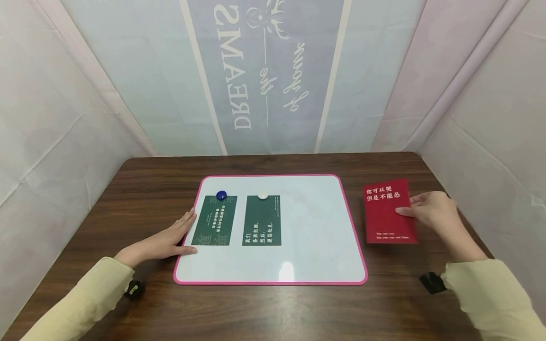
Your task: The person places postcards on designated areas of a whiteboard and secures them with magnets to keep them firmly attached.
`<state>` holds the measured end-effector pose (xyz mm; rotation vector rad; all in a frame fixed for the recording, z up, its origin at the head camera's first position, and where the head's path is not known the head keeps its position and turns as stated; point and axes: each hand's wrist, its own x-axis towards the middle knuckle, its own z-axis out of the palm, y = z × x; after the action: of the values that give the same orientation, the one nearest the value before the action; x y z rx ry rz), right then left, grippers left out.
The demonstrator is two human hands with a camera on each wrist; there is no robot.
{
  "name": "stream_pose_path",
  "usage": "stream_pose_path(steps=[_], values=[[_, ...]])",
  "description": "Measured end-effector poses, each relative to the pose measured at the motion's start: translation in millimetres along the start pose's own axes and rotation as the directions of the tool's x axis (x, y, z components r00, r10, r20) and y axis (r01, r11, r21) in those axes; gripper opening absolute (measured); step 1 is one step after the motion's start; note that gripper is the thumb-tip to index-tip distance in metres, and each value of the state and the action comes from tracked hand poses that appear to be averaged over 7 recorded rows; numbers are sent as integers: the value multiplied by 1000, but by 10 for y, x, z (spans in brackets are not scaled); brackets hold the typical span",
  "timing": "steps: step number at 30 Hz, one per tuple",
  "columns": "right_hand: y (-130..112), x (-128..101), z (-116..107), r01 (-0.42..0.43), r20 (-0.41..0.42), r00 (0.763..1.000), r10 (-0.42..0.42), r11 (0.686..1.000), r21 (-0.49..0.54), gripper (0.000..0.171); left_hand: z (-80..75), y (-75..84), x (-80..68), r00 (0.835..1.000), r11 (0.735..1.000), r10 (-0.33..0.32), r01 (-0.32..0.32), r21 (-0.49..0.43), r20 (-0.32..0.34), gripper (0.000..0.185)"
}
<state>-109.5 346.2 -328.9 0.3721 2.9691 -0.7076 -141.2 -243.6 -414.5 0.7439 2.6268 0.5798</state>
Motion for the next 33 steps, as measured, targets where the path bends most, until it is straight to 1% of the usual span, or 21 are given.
stream_pose_path(steps=[3, 6, 7, 10, 13, 16, 21, 26, 33], values=[[-32, 15, 26, 13, -6, 1000, -13, 1000, 7, 62, 0, 0, 3, 1000, 1000, -3, 3, 1, 1, 100], [-39, 29, 78, 7, -14, 1000, -7, 1000, 23, 62, 10, -4, 0, 1000, 1000, -2, 2, 3, -3, 100], [-30, 48, 110, -9, -26, 1000, 10, 1000, 24, 64, 13, -6, -1, 1000, 1000, -1, 1, 4, -5, 101], [-44, 54, 167, -11, -35, 999, 13, 999, 45, 65, 23, -11, -2, 1000, 1000, 3, -3, 8, -9, 101], [-106, 38, 212, 0, -47, 999, 3, 999, 54, 63, 33, -17, -5, 1000, 1000, 4, -4, 10, -11, 100], [-201, -7, 234, 19, -38, 999, -17, 997, 69, 60, 45, -24, -10, 1000, 1000, 4, -4, 12, -14, 100], [-330, -67, 272, 44, -35, 999, -41, 996, 76, 59, 80, -38, -14, 1000, 1000, 8, -7, 20, -21, 101], [-399, -85, 345, 60, -41, 998, -57, 995, 74, 57, 120, -46, -18, 999, 1000, 11, -10, 24, -30, 101], [-475, -85, 452, 88, -35, 996, -84, 990, 106, 60, 144, -35, -24, 999, 1000, 7, -7, 24, -34, 101]])
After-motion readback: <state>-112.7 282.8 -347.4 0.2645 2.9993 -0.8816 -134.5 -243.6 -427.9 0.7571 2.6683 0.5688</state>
